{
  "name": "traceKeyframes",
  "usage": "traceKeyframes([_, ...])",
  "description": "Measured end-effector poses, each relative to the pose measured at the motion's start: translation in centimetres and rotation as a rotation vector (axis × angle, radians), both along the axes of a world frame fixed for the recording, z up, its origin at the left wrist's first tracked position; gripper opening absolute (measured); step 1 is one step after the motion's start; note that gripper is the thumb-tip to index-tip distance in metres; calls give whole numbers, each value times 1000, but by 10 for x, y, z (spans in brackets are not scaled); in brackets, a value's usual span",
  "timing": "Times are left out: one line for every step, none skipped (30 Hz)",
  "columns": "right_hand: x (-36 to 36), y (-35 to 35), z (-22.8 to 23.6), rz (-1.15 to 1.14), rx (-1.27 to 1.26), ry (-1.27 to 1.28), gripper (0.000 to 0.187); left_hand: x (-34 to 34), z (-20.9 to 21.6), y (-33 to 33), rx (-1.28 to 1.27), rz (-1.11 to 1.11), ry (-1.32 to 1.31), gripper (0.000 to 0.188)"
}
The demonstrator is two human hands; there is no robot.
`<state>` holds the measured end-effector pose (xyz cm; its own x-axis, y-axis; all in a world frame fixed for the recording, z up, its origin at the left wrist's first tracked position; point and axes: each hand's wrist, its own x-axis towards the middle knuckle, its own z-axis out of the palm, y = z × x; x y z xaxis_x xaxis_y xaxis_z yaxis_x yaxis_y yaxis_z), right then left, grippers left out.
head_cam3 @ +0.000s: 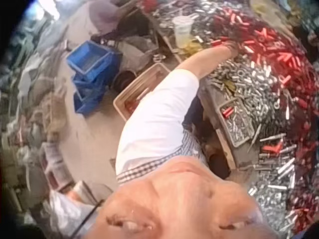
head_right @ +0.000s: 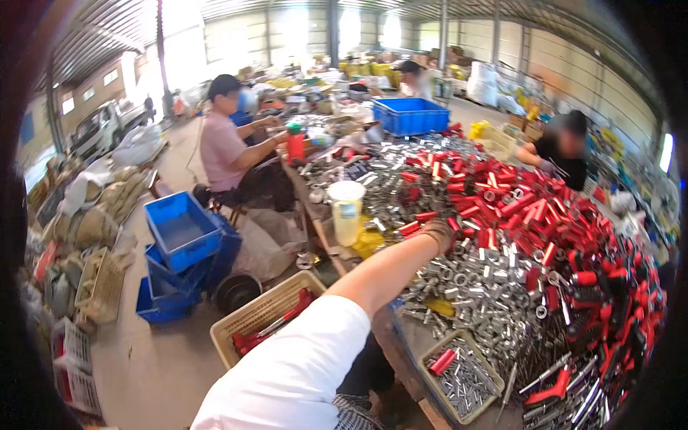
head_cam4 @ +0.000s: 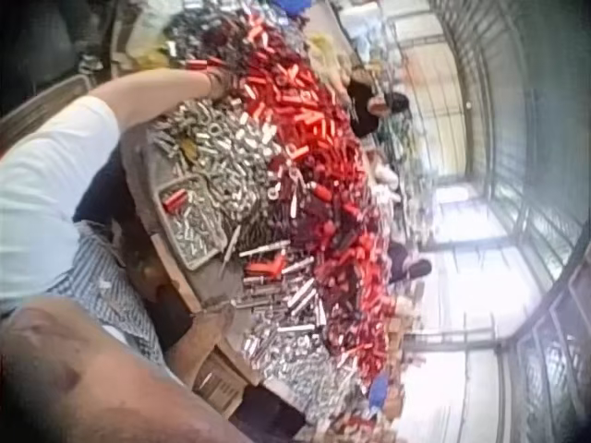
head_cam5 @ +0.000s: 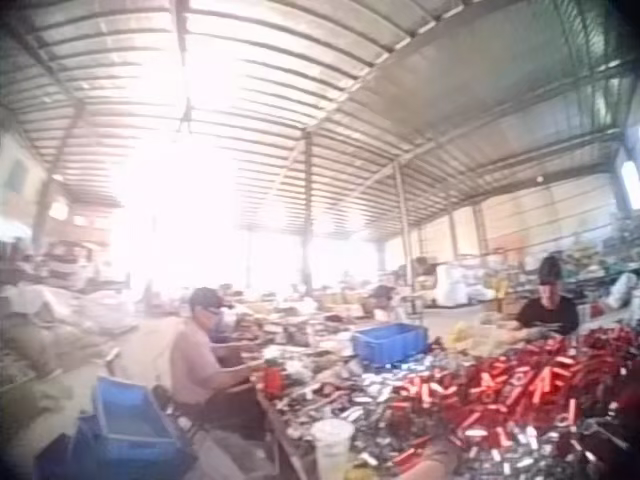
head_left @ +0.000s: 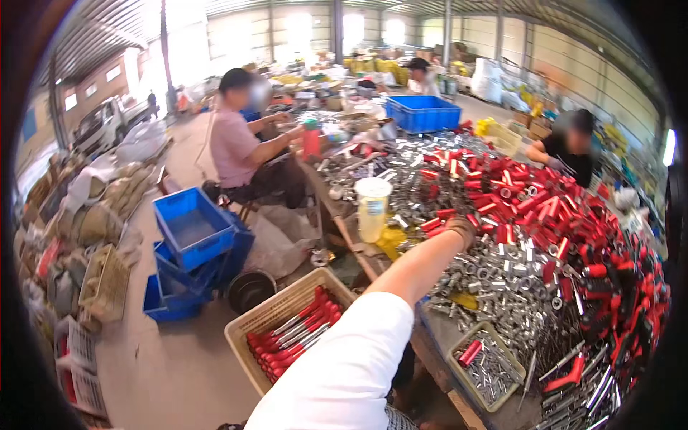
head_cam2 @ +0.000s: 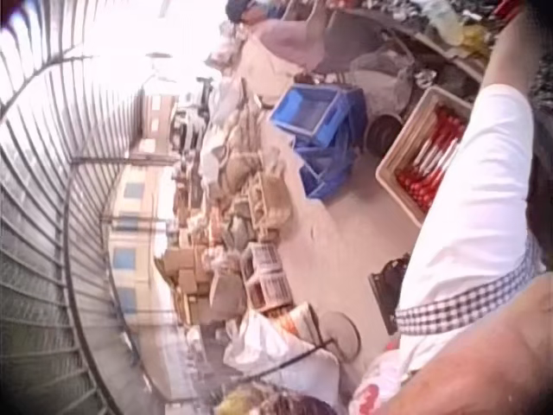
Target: Assembling mechanical components and red-handled tools on a workbench in a workshop.
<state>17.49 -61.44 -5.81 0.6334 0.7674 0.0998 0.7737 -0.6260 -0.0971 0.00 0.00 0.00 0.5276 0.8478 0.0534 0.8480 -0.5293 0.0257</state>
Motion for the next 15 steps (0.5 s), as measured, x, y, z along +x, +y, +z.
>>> traceKeyframes([9,0,12,25,11,-61,50,8,8,-7,19,-28,115,33])
traceKeyframes([16,0,25,52,20,-121,50,11,14,-14,-23,52,48,30])
traceKeyframes([-5,-1,19,31,37,-154,49,9,16,-15,-6,27,48,30])
traceKeyframes([-26,-1,14,11,51,-187,48,5,17,-16,-18,-11,27,30])
traceKeyframes([-47,-1,10,-9,63,-219,47,3,16,-17,-32,-49,6,30])
traceKeyframes([-45,9,17,71,82,-258,47,-30,-3,3,-2,19,-130,27])
traceKeyframes([-46,14,20,84,91,-304,46,-31,-5,3,5,27,-144,27])
traceKeyframes([-47,19,22,100,98,-347,45,-34,-6,6,-44,94,-134,27])
traceKeyframes([-46,23,24,116,101,-388,44,-37,-6,7,-99,160,-124,26])
traceKeyframes([-44,20,26,103,97,-434,44,-24,3,-6,-56,103,-96,28])
traceKeyframes([-43,18,27,94,92,-478,43,-14,9,-12,-60,87,-106,28])
traceKeyframes([-43,17,28,101,91,-515,42,-11,11,-16,30,44,-90,26])
traceKeyframes([-43,17,28,106,88,-551,41,-9,13,-19,118,0,-73,25])
traceKeyframes([-43,15,28,109,84,-587,41,-5,19,-19,86,-34,-23,37])
traceKeyframes([-44,12,28,107,77,-623,40,3,22,-22,81,-43,-28,37])
